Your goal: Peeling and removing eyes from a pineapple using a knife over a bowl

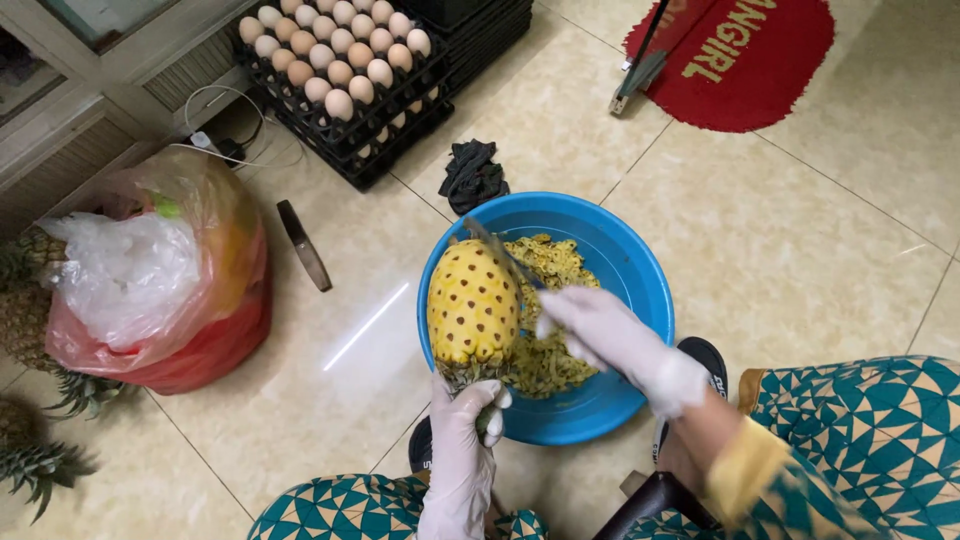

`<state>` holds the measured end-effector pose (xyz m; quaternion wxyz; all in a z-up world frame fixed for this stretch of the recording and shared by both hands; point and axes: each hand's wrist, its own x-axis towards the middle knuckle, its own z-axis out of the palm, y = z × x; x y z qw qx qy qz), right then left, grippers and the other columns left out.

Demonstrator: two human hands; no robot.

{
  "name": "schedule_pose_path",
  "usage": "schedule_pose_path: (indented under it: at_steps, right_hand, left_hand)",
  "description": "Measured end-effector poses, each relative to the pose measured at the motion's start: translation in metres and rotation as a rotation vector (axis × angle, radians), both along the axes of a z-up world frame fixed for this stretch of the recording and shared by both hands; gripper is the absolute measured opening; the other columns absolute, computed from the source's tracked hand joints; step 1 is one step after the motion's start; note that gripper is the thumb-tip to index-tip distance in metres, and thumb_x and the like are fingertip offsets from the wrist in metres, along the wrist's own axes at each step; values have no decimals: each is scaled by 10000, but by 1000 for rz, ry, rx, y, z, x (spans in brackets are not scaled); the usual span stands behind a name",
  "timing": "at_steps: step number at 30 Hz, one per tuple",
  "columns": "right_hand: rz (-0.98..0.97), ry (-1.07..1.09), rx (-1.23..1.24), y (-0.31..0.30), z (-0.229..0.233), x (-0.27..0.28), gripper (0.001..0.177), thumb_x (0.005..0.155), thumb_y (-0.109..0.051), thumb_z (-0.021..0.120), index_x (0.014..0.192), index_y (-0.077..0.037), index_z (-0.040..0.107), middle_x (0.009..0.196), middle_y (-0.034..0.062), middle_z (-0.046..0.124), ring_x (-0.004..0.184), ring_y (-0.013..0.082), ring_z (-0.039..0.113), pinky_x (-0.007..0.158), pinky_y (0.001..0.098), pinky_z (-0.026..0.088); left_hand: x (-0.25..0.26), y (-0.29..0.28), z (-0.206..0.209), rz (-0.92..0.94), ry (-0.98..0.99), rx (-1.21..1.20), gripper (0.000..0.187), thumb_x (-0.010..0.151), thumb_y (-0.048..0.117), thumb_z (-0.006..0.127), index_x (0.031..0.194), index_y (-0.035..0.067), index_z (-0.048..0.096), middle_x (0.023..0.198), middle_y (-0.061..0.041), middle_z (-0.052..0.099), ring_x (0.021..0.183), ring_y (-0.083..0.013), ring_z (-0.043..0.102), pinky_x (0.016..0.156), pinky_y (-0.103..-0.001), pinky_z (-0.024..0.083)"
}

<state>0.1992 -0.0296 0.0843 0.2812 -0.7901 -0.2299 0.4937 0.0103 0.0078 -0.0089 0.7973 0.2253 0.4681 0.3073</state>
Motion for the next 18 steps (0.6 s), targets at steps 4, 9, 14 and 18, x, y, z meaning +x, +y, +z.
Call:
schedule_pose_path:
  at_steps: [4, 9, 14, 18]
  right_hand:
    - [189, -260, -145, -41, -33, -6, 376, 901, -587, 601, 938, -234, 724, 662, -13, 671, 622, 130, 613, 635, 302, 449]
    - [273, -496, -330, -33, -24, -15, 618, 800, -827, 494, 1118, -319, 646, 1065, 13, 772, 1035, 291, 731, 808, 445, 525]
    - [40, -237, -113, 13, -22, 10, 526, 908, -676, 504, 1078, -218, 697, 841, 55, 650, 738, 223, 591, 614, 359, 448]
    - [-68, -5, -2, -5, 5, 11, 409, 1056, -414, 533, 927, -115, 780, 563, 23, 514, 423, 113, 382, 417, 242, 311]
  left_hand:
    - [0, 4, -8, 29, -19, 2, 297, 796, 7, 640, 1049, 61, 494, 626, -227, 587, 334, -154, 359, 298, -247, 167]
    - [4, 4, 11, 17, 12, 58, 357, 775, -8, 615, 1119, 52, 541, 631, -208, 576, 355, -144, 345, 318, -245, 165]
    - [5, -1, 11, -4, -18, -12, 404, 775, -56, 612, 1157, 59, 544, 623, -219, 569, 374, -151, 370, 326, -237, 176]
    - [2, 1, 6, -15, -101, -50, 341, 781, -35, 620, 1107, 15, 533, 634, -235, 563, 354, -154, 381, 296, -220, 205]
